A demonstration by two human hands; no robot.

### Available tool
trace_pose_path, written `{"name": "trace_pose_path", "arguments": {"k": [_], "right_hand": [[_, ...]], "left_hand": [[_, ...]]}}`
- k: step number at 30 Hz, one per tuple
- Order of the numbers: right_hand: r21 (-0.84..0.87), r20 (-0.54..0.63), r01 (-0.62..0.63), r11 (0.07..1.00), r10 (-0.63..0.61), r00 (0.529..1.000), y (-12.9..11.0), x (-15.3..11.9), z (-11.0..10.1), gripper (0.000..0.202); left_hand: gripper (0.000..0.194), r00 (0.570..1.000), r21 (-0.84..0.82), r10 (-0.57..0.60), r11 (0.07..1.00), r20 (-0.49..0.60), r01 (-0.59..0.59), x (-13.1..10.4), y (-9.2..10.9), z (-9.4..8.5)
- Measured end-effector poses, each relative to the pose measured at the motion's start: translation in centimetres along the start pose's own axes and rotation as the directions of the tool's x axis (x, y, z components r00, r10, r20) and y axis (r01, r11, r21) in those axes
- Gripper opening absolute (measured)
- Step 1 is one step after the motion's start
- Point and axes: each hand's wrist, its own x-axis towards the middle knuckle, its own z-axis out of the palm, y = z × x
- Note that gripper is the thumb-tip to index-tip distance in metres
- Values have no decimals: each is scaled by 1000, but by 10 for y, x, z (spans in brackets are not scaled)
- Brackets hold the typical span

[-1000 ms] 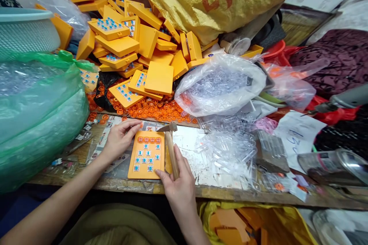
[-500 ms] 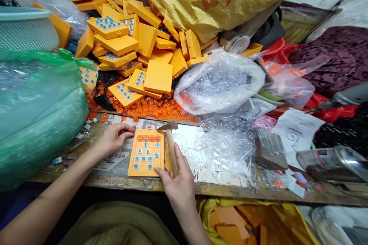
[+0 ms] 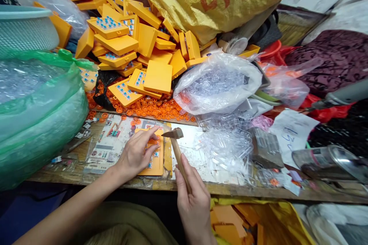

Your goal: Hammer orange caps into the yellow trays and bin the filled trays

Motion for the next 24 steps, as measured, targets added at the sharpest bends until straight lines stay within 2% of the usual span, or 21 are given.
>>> {"name": "trace_pose_path", "arguments": {"k": [4,8,12,14,17,19,21,22,24], "right_hand": [[-80,100,130,988,-122,987,-2,1,-6,48],[-143,234,161,977,-125,964,-2,-1,-11,49],[-92,177,212,973,-193,965,-2,-2,-14,55],[-123,194,227,966,-201,960,0,-2,-15,53],[-180,276,176,968,-122,953,4,-4,-15,46],[-162,241,98,982,-57,969,5,-5,-14,43],[-120,153,23,992,-5,988,5,-5,-14,39],[-99,103,-10,995,20,994,4,-5,-14,37],[-70,40,-64,995,67,997,3,-4,-14,36]], "left_hand": [[50,1000,80,-22,997,15,21,1,1,15],[64,997,46,-66,997,-35,68,-5,-4,16],[71,994,17,-92,996,-53,93,-7,-1,18],[71,992,-5,-112,994,-52,112,-8,2,19],[59,991,-68,-119,991,-55,115,-9,2,12],[41,987,-74,-102,993,-122,93,-6,-9,2],[22,974,-2,-121,992,-191,123,0,-29,-11],[17,968,54,-165,983,-189,178,4,-41,-16],[15,962,129,-272,953,-37,274,13,-62,-26]]}}
